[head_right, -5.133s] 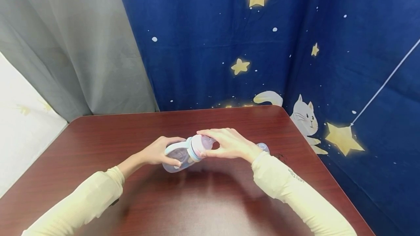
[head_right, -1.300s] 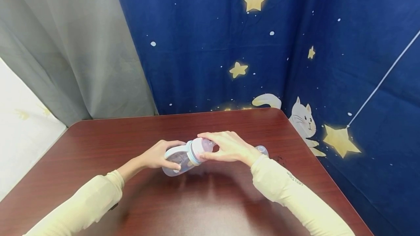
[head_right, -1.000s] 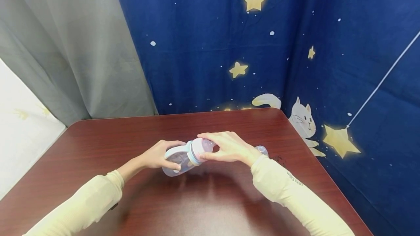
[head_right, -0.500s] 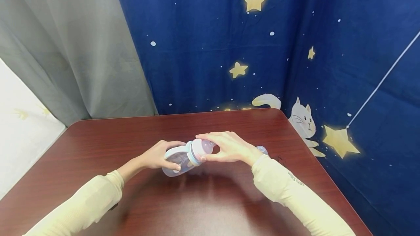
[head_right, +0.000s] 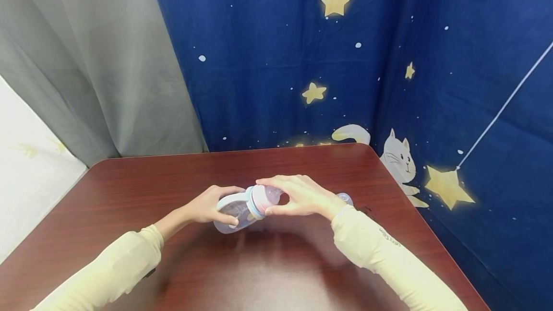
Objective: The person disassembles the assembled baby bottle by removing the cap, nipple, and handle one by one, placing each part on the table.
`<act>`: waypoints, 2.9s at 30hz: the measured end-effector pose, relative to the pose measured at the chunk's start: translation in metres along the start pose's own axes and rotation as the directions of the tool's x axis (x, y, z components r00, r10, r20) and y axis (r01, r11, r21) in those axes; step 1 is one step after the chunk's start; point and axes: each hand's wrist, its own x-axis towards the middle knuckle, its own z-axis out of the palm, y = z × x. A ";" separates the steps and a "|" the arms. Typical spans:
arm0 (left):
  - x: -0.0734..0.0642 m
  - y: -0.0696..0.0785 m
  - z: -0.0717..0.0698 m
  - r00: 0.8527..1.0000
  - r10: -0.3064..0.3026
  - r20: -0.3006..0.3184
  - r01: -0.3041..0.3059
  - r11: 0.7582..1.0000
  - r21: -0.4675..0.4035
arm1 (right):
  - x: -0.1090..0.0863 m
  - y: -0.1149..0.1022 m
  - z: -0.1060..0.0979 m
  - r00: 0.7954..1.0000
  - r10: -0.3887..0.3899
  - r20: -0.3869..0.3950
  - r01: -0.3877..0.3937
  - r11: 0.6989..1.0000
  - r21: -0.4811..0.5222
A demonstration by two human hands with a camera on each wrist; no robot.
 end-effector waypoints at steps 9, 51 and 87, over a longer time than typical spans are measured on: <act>-0.001 0.003 0.000 1.000 -0.019 0.000 0.019 1.000 0.015 | -0.002 -0.003 -0.002 0.998 0.061 -0.001 -0.061 0.998 0.005; -0.004 0.000 0.001 1.000 -0.019 -0.023 0.020 0.999 0.031 | -0.002 0.001 -0.011 1.000 -0.016 -0.004 0.016 1.000 0.001; -0.009 -0.005 0.004 0.998 -0.011 -0.065 0.013 1.000 0.016 | 0.004 0.003 -0.081 0.983 0.104 -0.152 -0.126 0.982 -0.140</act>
